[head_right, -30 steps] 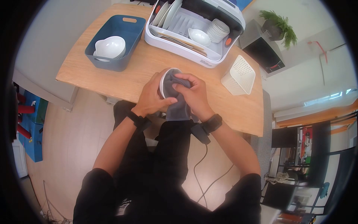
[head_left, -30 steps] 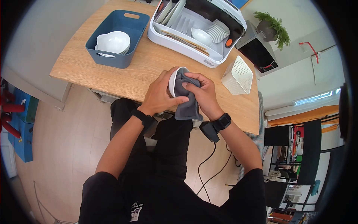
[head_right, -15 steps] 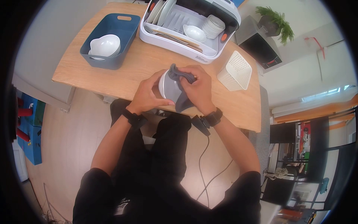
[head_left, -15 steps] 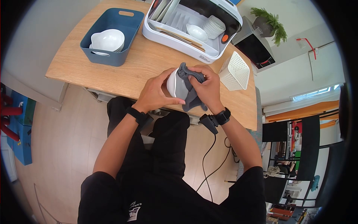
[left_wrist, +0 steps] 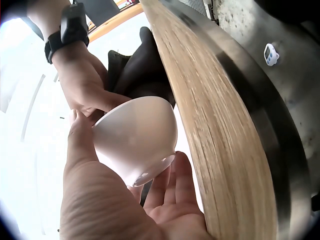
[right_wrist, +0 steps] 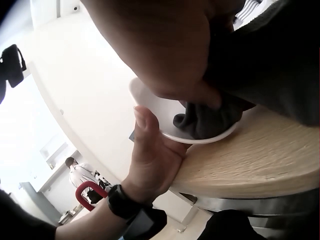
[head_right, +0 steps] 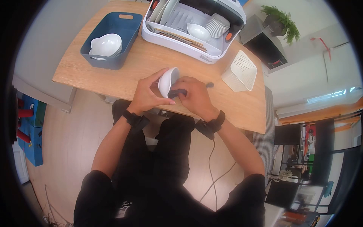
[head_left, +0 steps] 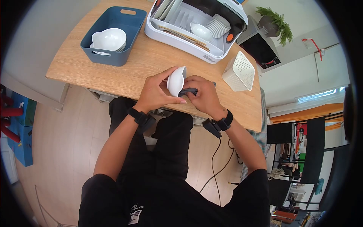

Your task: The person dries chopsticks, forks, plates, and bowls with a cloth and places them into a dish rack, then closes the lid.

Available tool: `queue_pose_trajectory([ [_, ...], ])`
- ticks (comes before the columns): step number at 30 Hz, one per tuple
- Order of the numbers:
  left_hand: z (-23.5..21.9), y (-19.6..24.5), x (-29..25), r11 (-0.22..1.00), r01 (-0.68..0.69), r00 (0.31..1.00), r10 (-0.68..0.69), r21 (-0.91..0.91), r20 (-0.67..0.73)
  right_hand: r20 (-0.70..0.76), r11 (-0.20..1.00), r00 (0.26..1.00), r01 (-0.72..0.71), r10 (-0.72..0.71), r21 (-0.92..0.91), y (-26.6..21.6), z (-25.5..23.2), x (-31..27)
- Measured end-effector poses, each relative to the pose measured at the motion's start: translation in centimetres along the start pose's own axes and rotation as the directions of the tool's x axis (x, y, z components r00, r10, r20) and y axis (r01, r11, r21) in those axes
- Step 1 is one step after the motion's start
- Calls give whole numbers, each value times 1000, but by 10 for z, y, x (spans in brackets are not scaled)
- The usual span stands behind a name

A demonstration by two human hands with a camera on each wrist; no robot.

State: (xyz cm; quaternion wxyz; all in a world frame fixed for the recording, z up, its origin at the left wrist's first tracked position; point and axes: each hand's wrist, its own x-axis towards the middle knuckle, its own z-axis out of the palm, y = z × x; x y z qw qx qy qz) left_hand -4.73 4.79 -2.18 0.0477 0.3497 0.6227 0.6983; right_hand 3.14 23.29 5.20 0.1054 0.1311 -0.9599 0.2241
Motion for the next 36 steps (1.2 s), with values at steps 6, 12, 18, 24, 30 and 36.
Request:
queue_pose_trajectory([
  [6, -1, -2, 2, 998, -7, 1000, 8, -56, 27, 157, 780, 968, -252, 197, 573, 5, -7, 4],
  [12, -2, -1, 2, 997, 34, 997, -29, -68, 77, -114, 803, 947, -185, 299, 567, 6, -4, 6],
  [18, -1, 0, 2, 994, 28, 996, -19, -110, 83, -271, 968, 944, 135, -191, -211, 8, -17, 7],
  [24, -4, 0, 1, 992, 54, 998, -51, -118, 27, -98, 975, 978, 168, -183, -143, 12, -2, -11],
  [30, -3, -1, 2, 989, 70, 995, -59, -130, 85, -15, 868, 987, -134, 160, 479, 4, 7, -14],
  [36, -3, -1, 3, 983, 104, 991, -90, -151, 97, -308, 902, 923, -85, 231, 423, 9, -1, 0],
])
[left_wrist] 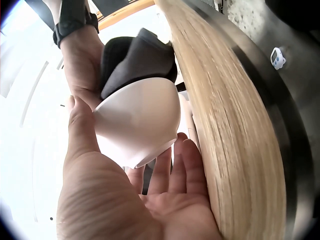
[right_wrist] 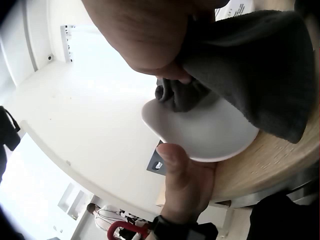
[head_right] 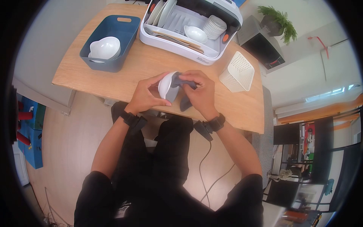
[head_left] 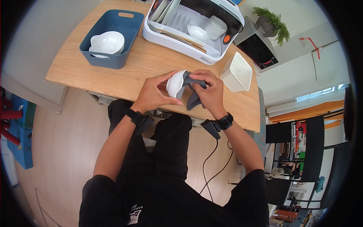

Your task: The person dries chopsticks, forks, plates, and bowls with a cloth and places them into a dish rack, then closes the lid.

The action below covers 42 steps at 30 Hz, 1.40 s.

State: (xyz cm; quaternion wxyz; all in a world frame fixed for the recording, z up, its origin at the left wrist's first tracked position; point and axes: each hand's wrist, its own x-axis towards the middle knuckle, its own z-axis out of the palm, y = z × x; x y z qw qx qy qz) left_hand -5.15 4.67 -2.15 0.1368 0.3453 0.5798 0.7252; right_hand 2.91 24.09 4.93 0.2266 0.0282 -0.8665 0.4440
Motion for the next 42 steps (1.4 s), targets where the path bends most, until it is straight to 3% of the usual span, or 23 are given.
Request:
queue_pose_trajectory([
  [2, 0, -1, 0, 1000, 3, 1000, -3, -25, 6, -7, 996, 999, 48, -49, -74, 0, -4, 4],
  [4, 1, -3, 1, 995, -10, 1000, 9, -96, -16, 215, 831, 935, 349, -281, -432, 1, -10, 5],
  [6, -1, -2, 0, 986, -27, 999, 20, -164, -44, 271, 852, 922, 366, -276, -375, 5, -4, -4],
  [8, -4, -1, -1, 998, 20, 1000, -19, -59, 20, 326, 870, 905, 378, -275, -317, 4, 4, -13],
  [9, -4, -1, -1, 998, 20, 1000, -19, -58, 20, 303, 974, 949, 147, -89, -174, 2, 7, -18],
  [10, -4, -1, -1, 998, 9, 1000, -8, -70, 9, 308, 995, 946, -101, 103, -22, 2, 9, -20],
  [11, -4, -1, 0, 997, -4, 1000, 4, -82, -1, 308, 975, 942, -180, 131, 134, 3, 9, -17],
  [12, -4, -2, 0, 997, -7, 1000, 7, -82, -1, 306, 975, 943, -177, 130, 132, 1, 5, -16],
  [14, -3, -6, 3, 993, -41, 996, 32, -111, -83, 249, 864, 895, -431, 371, 260, -9, -5, -10],
  [15, -3, -7, 3, 992, -48, 996, 39, -117, -84, 227, 832, 915, -398, 333, 387, -11, -8, -9],
  [16, -4, -8, 3, 993, -45, 994, 34, -114, -100, 225, 836, 917, -395, 331, 381, -16, -11, -5],
  [18, -3, -6, 3, 993, -43, 993, 31, -111, -115, 63, 871, 958, -281, 280, 404, -24, -18, 2],
  [19, -2, -6, 2, 997, -79, 987, 76, -15, -139, 2, 918, 980, -185, 197, 351, -25, -22, 5],
  [20, -1, -4, 2, 990, -112, 979, 124, 83, -160, 1, 918, 980, -185, 197, 351, -27, -24, 9],
  [22, 0, 0, 0, 988, -91, 982, 110, 124, -152, -75, 984, 997, 33, -21, 173, -31, -29, 14],
  [24, 0, 1, -1, 984, -70, 985, 95, 164, -144, -79, 992, 996, 48, -39, 118, -36, -32, 14],
  [26, 1, 1, -1, 932, -159, 969, 210, 325, -129, -46, 995, 994, 95, -97, -44, -41, -33, 12],
  [29, 2, 4, -3, 925, -160, 971, 211, 344, -115, 37, 986, 994, 105, -101, -130, -38, -32, 7],
  [36, 4, 6, -5, 944, -154, 975, 193, 292, -110, 33, 978, 995, 102, -98, -182, -24, -34, -7],
  [39, 4, 4, -6, 946, -81, 991, 109, 313, -74, 112, 978, 993, 48, -25, -203, -13, -34, -18],
  [42, 4, 7, -5, 880, -162, 985, 170, 446, 23, 152, 982, 987, -14, 43, -186, -4, -28, -26],
])
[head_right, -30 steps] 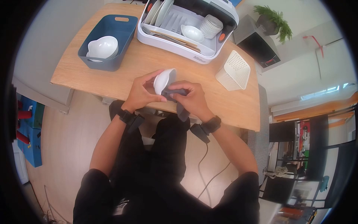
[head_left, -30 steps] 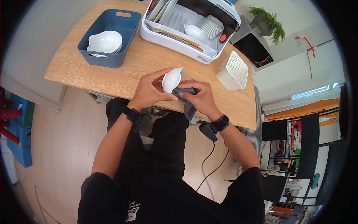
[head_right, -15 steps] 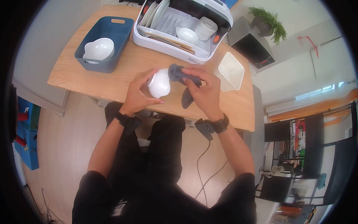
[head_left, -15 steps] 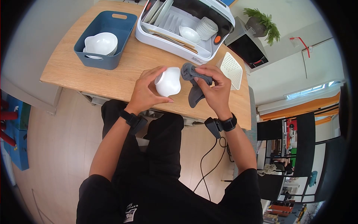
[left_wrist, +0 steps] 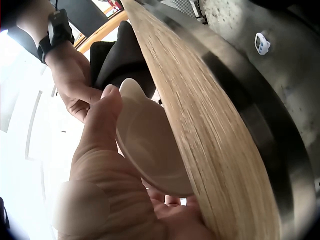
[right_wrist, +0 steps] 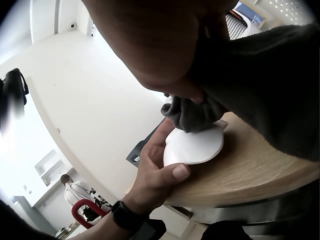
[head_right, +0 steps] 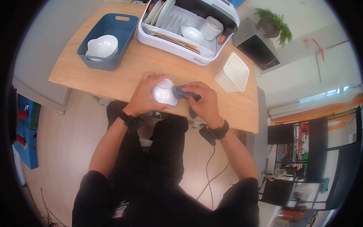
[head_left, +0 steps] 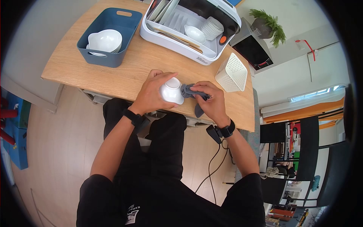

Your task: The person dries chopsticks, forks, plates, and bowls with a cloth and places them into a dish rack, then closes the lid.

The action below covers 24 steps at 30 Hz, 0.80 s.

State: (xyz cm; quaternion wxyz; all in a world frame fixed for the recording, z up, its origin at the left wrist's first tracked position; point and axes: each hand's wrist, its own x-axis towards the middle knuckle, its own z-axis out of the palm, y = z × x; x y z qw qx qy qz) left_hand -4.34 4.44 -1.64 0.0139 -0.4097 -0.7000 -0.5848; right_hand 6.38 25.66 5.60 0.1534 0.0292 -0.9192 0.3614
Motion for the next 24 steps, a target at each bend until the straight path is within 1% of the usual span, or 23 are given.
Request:
queue_pose_trajectory([
  [3, 0, 2, 2, 1000, 8, 1000, -8, 11, 8, -13, 1000, 1000, -6, 6, -3, 2, -1, -2],
  [5, 2, 0, 2, 999, -34, 999, 34, 13, -15, 41, 999, 998, -37, 38, -23, 3, -2, -3],
  [9, 4, -2, 2, 998, -37, 999, 37, 59, 2, 49, 998, 997, -53, 54, -24, 3, -3, -7],
  [11, 4, -3, 2, 999, -25, 1000, 26, 20, -12, 0, 1000, 1000, -14, 14, -10, 4, -3, -9],
  [15, 4, -5, 3, 998, -62, 997, 64, 30, -46, -30, 999, 999, -36, 36, -1, 6, -11, -16],
  [17, 5, -7, 3, 998, -38, 998, 40, 52, -40, -53, 997, 998, -45, 41, -69, 6, -19, -19],
  [18, 6, -7, 3, 998, -37, 999, 39, 52, -35, -55, 997, 997, -48, 45, -67, 8, -23, -21],
  [21, 7, -10, 3, 998, -35, 998, 37, 43, -46, -133, 996, 990, -57, 48, -64, 17, -36, -27],
  [23, 7, -10, 3, 997, -1, 994, 10, 79, -107, -154, 995, 986, -76, 66, -63, 23, -42, -33],
  [24, 8, -10, 3, 997, -1, 995, 9, 80, -103, -172, 994, 982, -92, 80, -64, 26, -43, -35],
])
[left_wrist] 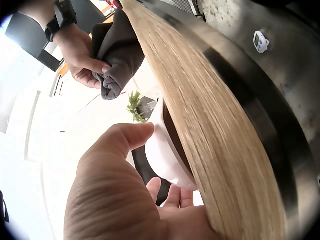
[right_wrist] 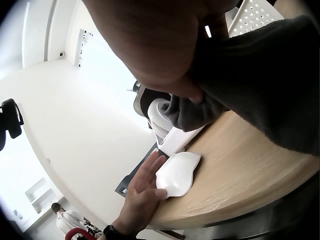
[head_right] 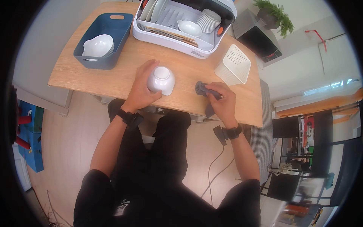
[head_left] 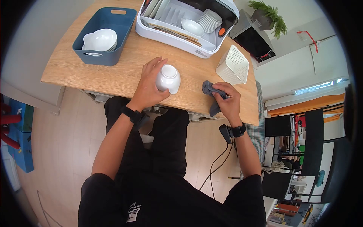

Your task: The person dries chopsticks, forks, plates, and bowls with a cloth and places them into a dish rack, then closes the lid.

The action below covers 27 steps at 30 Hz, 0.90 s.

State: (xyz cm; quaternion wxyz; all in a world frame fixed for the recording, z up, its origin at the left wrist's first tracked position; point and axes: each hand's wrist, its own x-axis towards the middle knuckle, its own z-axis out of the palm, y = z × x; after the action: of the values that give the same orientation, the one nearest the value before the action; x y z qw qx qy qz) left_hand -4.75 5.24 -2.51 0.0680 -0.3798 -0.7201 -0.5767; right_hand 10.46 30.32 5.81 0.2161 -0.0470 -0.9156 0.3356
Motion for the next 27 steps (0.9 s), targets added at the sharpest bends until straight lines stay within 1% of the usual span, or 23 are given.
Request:
queue_pose_trajectory([
  [1, 0, 1, -1, 1000, 12, 1000, -12, 7, -9, -2, 1000, 1000, -3, 3, 2, 4, -1, -3],
  [3, 0, 4, 0, 1000, 22, 1000, -21, 18, -8, -19, 996, 998, -65, 66, 54, 11, -1, -10],
  [6, 2, 6, 1, 998, 53, 998, -54, 34, 26, -40, 992, 996, -75, 79, 105, 20, 2, -19],
  [8, 6, 3, 1, 991, 96, 995, -99, 97, 28, -47, 989, 994, -91, 97, 116, 20, 3, -22],
  [9, 8, 2, 1, 991, 93, 995, -97, 98, 39, -42, 988, 994, -99, 104, 120, 20, 3, -24],
  [11, 11, 1, 1, 988, 117, 993, -118, 96, 8, -44, 987, 994, -97, 104, 129, 18, 4, -25],
  [12, 11, 1, 1, 989, 116, 993, -118, 96, 12, -39, 987, 995, -89, 95, 136, 17, 5, -25],
  [14, 12, 1, 0, 965, 59, 998, -58, 256, -12, -30, 984, 994, -95, 101, 151, 17, 8, -25],
  [17, 15, 1, 2, 954, 53, 998, -45, 297, -35, -12, 984, 996, -82, 84, 158, 15, 15, -24],
  [18, 16, 0, 1, 953, 56, 998, -46, 298, -39, -6, 987, 998, -66, 68, 149, 14, 18, -24],
  [20, 15, -1, 0, 967, 103, 995, -99, 235, -31, 3, 988, 998, -56, 56, 143, 14, 22, -24],
  [21, 14, -1, -1, 966, 105, 994, -100, 236, -33, 9, 990, 999, -49, 48, 135, 14, 24, -23],
  [23, 11, 0, -1, 986, 84, 995, -77, 142, -56, 14, 989, 999, -51, 50, 136, 11, 26, -22],
  [24, 10, 1, -1, 986, 85, 995, -77, 142, -57, 18, 989, 998, -54, 52, 136, 9, 27, -21],
  [27, 6, 4, 0, 988, 123, 990, -116, 91, -81, 21, 985, 997, -81, 79, 150, 4, 30, -17],
])
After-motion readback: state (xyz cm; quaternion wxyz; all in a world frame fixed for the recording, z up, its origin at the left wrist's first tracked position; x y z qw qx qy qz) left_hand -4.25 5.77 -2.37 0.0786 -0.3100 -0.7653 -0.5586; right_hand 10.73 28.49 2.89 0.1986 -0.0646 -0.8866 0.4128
